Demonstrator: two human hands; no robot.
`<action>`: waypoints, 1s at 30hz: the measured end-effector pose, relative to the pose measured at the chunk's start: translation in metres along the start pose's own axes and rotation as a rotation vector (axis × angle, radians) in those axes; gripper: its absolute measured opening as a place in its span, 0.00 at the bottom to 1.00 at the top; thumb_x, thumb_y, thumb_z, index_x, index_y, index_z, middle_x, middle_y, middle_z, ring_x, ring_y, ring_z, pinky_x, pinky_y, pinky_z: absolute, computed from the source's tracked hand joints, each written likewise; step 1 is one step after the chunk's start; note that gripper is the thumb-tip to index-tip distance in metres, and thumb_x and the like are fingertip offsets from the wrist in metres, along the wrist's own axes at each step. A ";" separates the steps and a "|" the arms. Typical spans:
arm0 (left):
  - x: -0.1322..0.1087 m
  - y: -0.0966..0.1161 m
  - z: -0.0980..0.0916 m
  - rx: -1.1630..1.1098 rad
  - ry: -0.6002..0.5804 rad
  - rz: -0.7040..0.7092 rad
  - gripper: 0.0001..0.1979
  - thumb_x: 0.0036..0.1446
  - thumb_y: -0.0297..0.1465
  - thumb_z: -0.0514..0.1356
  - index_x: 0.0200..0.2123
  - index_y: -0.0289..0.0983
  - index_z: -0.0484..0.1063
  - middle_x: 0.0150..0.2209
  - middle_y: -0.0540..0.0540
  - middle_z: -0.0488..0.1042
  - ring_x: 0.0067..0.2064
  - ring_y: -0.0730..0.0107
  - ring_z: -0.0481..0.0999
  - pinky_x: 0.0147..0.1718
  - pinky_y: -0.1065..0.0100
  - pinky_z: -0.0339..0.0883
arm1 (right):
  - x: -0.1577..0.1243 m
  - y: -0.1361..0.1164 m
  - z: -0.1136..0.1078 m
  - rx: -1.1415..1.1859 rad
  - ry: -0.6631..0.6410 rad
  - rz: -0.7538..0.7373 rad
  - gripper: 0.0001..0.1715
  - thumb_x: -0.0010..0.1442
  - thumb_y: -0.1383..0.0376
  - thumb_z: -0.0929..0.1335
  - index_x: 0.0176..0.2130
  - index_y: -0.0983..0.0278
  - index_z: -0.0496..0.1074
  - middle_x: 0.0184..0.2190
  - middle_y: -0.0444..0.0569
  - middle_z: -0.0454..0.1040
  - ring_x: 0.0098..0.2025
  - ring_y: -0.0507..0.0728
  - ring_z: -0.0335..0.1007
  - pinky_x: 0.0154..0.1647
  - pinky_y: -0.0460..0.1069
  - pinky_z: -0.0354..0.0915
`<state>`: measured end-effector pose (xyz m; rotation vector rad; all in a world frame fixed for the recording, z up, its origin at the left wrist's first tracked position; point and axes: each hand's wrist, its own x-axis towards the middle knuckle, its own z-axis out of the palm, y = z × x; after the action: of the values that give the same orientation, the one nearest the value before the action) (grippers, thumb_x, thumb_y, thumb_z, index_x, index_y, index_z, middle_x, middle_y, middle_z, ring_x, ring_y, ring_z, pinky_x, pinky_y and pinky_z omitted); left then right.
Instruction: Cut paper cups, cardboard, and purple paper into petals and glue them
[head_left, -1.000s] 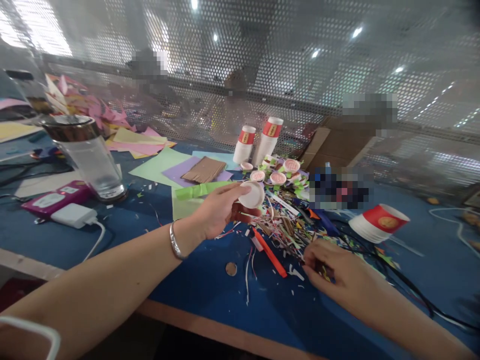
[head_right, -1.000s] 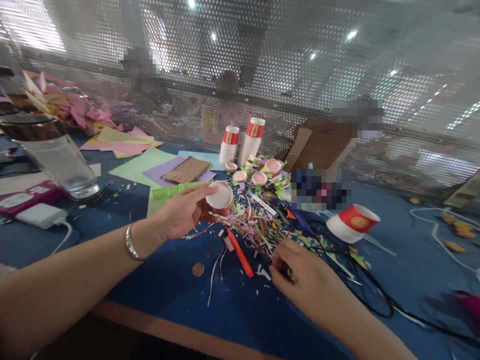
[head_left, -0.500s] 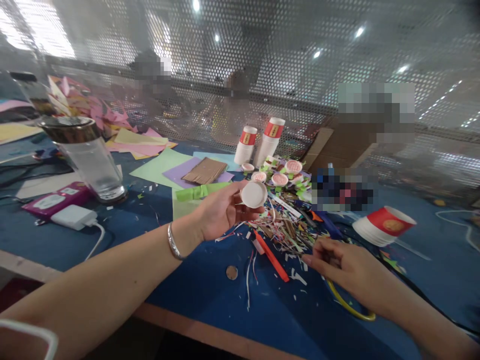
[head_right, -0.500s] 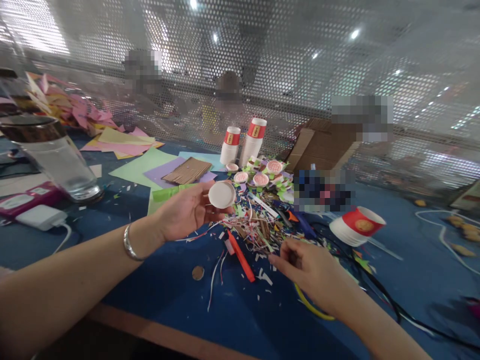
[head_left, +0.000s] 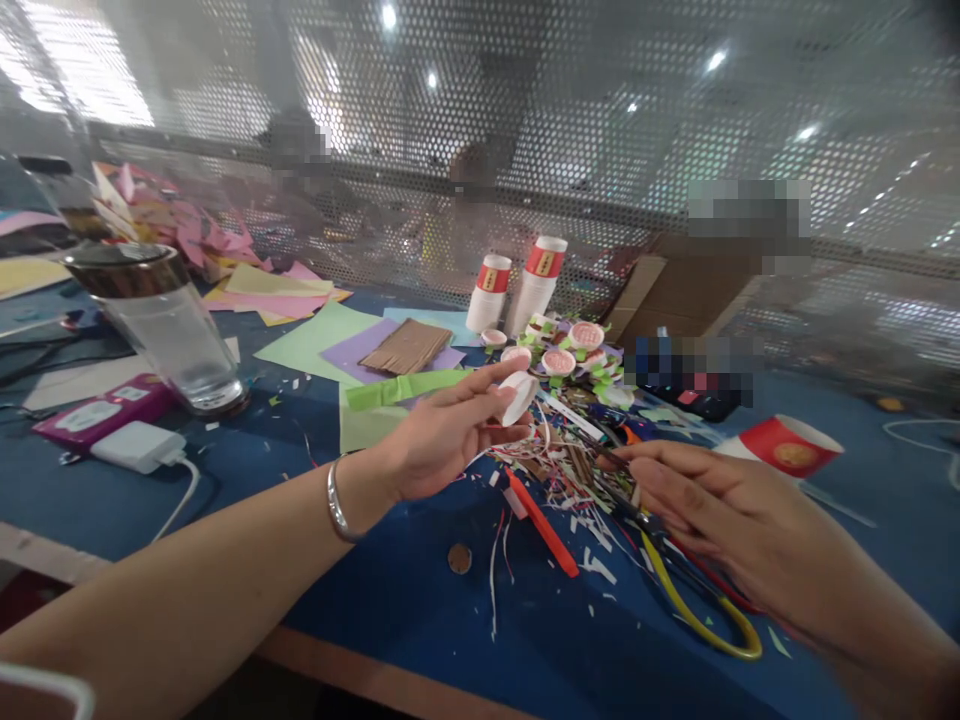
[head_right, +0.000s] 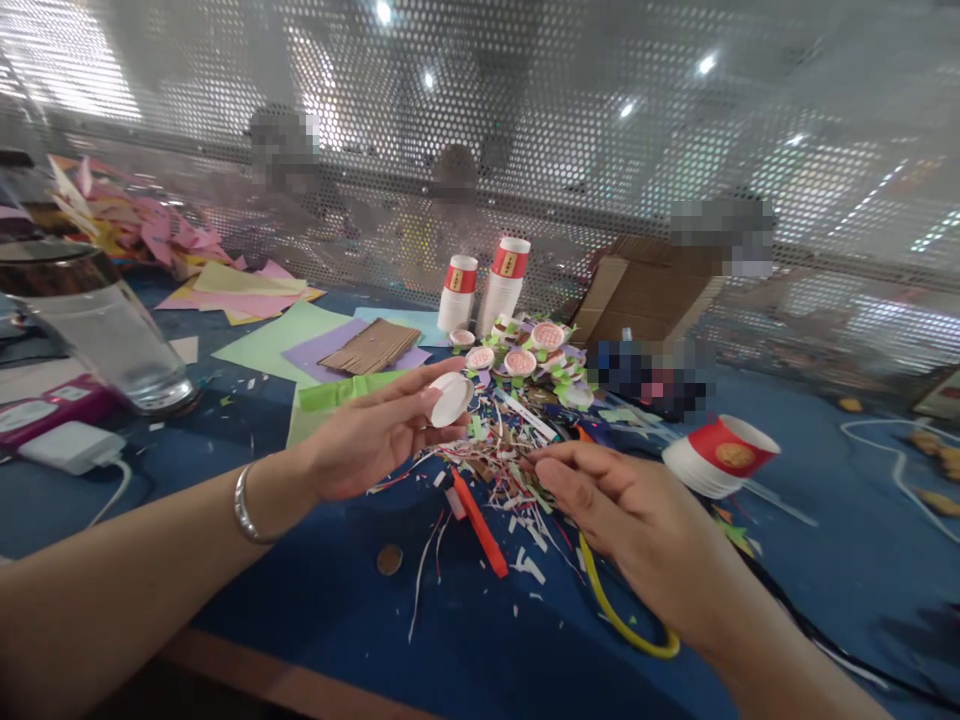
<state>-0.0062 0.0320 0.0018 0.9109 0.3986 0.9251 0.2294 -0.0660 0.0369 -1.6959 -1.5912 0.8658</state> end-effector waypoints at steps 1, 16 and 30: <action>-0.001 -0.001 0.000 0.037 -0.029 0.013 0.19 0.64 0.28 0.63 0.59 0.40 0.75 0.44 0.45 0.75 0.45 0.69 0.76 0.52 0.62 0.73 | 0.001 0.000 0.003 0.084 -0.049 0.025 0.34 0.58 0.35 0.68 0.40 0.61 0.78 0.19 0.38 0.55 0.19 0.47 0.46 0.16 0.43 0.44; -0.002 -0.006 -0.005 0.526 -0.251 0.108 0.23 0.63 0.34 0.66 0.58 0.39 0.67 0.48 0.42 0.74 0.49 0.65 0.75 0.47 0.66 0.72 | 0.003 0.009 0.018 0.342 -0.203 0.055 0.28 0.63 0.40 0.69 0.34 0.62 0.72 0.22 0.37 0.50 0.22 0.47 0.40 0.19 0.43 0.39; -0.003 -0.007 -0.008 0.826 -0.231 0.290 0.19 0.61 0.36 0.67 0.55 0.41 0.74 0.53 0.41 0.68 0.53 0.62 0.74 0.51 0.63 0.73 | 0.002 0.017 0.018 0.227 -0.240 0.038 0.30 0.64 0.38 0.66 0.32 0.62 0.66 0.22 0.38 0.55 0.21 0.47 0.45 0.18 0.43 0.43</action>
<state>-0.0098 0.0313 -0.0085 1.8513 0.4629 0.9050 0.2243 -0.0644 0.0122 -1.5109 -1.5482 1.2585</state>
